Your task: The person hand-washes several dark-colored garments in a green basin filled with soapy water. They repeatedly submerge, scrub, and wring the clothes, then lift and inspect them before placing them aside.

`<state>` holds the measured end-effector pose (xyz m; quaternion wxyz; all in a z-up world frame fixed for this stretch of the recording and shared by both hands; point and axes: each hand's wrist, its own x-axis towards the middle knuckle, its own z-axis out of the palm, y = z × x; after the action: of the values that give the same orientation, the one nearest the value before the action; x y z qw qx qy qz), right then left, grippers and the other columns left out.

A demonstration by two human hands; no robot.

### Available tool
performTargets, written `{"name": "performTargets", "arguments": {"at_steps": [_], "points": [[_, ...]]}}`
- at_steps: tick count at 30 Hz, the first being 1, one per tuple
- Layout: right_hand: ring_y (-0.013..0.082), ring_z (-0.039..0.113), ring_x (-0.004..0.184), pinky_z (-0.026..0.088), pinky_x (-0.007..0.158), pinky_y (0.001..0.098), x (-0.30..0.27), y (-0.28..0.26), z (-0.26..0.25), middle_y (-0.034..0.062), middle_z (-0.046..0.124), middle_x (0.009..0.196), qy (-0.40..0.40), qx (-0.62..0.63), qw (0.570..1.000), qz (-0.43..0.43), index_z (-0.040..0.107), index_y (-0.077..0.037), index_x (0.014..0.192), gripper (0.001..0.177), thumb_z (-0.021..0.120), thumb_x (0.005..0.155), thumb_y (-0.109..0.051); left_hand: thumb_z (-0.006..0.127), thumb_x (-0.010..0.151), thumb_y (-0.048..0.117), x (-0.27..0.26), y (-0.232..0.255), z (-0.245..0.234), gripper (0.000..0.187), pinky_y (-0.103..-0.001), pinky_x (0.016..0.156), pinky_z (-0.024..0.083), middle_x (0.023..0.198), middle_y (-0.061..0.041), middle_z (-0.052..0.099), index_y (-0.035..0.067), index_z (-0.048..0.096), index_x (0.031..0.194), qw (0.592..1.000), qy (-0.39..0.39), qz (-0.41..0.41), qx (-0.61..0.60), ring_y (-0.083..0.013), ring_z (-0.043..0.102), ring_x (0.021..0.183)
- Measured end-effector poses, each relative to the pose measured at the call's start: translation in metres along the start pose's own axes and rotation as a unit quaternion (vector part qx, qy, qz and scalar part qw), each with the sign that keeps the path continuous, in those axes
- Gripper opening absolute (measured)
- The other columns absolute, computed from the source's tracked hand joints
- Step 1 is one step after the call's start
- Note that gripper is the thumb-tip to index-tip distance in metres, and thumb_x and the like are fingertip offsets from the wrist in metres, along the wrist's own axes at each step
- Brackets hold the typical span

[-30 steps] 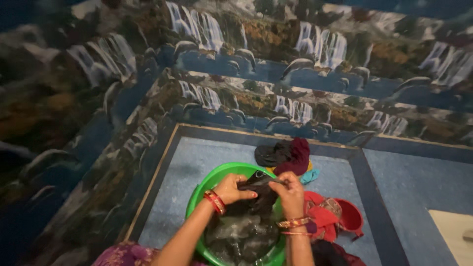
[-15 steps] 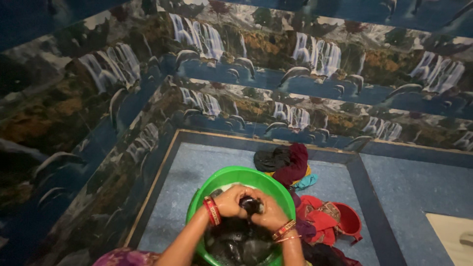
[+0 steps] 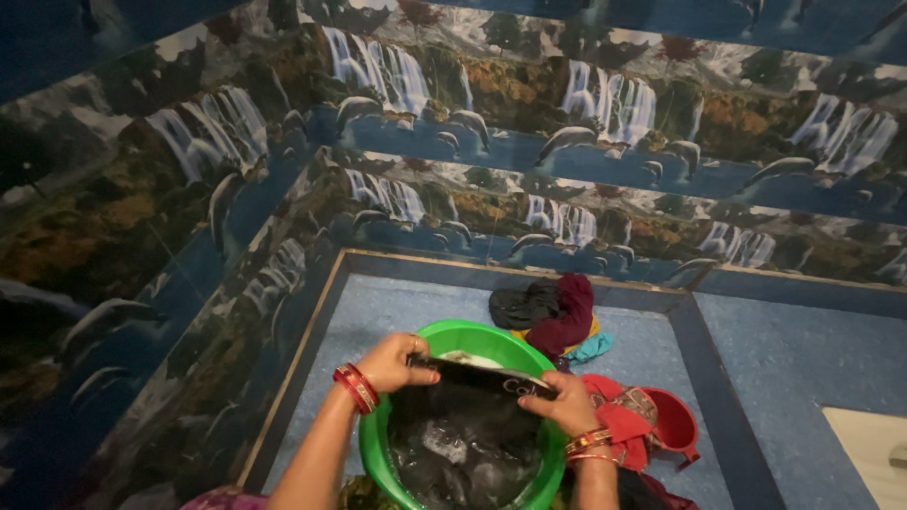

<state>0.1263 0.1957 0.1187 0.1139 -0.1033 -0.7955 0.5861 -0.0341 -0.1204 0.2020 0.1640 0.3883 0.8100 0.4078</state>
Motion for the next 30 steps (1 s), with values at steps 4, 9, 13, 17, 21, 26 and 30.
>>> {"name": "performTargets", "arguments": {"at_steps": [4, 9, 13, 17, 21, 26, 30], "points": [[0.0091, 0.060, 0.063, 0.049, 0.060, 0.0267, 0.007, 0.027, 0.002, -0.0005, 0.069, 0.069, -0.016, 0.053, 0.997, 0.060, 0.072, -0.003, 0.077, 0.022, 0.091, 0.066, -0.006, 0.071, 0.082, 0.004, 0.006, -0.012, 0.022, 0.011, -0.041, 0.088, 0.056, 0.103, -0.017, 0.077, -0.001, 0.075, 0.092, 0.894, 0.029, 0.047, -0.445, -0.0267, 0.071, 0.093], [0.0147, 0.063, 0.084, 0.049, 0.078, 0.0310, 0.010, 0.036, 0.023, 0.0018, 0.072, 0.090, 0.097, 0.198, 0.966, 0.131, 0.072, -0.005, 0.093, 0.026, 0.080, 0.072, -0.017, 0.065, 0.086, 0.003, 0.009, -0.017, 0.046, 0.013, -0.044, 0.086, 0.058, 0.102, -0.020, 0.077, 0.000, 0.069, 0.098, 0.723, 0.063, -0.059, -0.686, -0.0298, 0.071, 0.091], [0.0191, 0.066, 0.102, 0.050, 0.092, 0.0345, 0.011, 0.035, 0.065, 0.0037, 0.074, 0.106, 0.197, 0.504, 0.834, 0.108, 0.071, -0.006, 0.107, 0.036, 0.072, 0.077, -0.026, 0.063, 0.083, 0.008, 0.023, -0.028, 0.097, 0.017, -0.044, 0.085, 0.059, 0.096, -0.015, 0.077, 0.000, 0.070, 0.096, 0.668, 0.050, -0.156, -0.726, -0.0289, 0.072, 0.091], [0.0164, 0.064, 0.099, 0.049, 0.090, 0.0330, 0.012, 0.033, 0.131, 0.0036, 0.074, 0.104, 0.237, 0.334, 0.909, 0.078, 0.074, -0.007, 0.107, 0.033, 0.068, 0.087, -0.032, 0.069, 0.084, 0.008, 0.039, -0.055, 0.180, 0.015, -0.041, 0.078, 0.057, 0.088, -0.009, 0.074, 0.001, 0.071, 0.097, 0.720, 0.204, -0.210, -0.629, -0.0238, 0.070, 0.083], [0.0233, 0.062, 0.075, 0.053, 0.072, 0.0357, -0.001, 0.024, 0.164, 0.0118, 0.071, 0.081, 0.357, 0.025, 0.933, -0.039, 0.067, -0.004, 0.090, 0.029, 0.068, 0.097, -0.032, 0.073, 0.089, 0.021, 0.053, -0.092, 0.216, 0.021, -0.036, 0.070, 0.050, 0.080, -0.005, 0.070, 0.000, 0.074, 0.090, 0.763, 0.351, -0.198, -0.506, -0.0173, 0.062, 0.073], [0.0273, 0.065, 0.054, 0.052, 0.052, 0.0410, -0.019, -0.003, 0.166, 0.0119, 0.067, 0.064, 0.210, -0.184, 0.930, -0.239, 0.070, -0.011, 0.071, 0.026, 0.066, 0.092, -0.027, 0.068, 0.103, 0.043, 0.037, -0.085, 0.187, 0.049, -0.041, 0.060, 0.048, 0.071, -0.005, 0.058, 0.002, 0.059, 0.079, 0.693, 0.313, -0.206, -0.616, -0.0194, 0.054, 0.063], [0.0303, 0.065, 0.051, 0.051, 0.050, 0.0418, -0.007, -0.029, 0.140, 0.0138, 0.066, 0.060, 0.197, -0.189, 0.955, -0.118, 0.069, -0.009, 0.069, 0.032, 0.062, 0.096, -0.024, 0.059, 0.096, 0.036, 0.017, -0.028, 0.192, 0.032, -0.033, 0.072, 0.053, 0.078, -0.001, 0.071, 0.010, 0.073, 0.084, 0.632, 0.273, -0.258, -0.678, -0.0155, 0.065, 0.072]]}}
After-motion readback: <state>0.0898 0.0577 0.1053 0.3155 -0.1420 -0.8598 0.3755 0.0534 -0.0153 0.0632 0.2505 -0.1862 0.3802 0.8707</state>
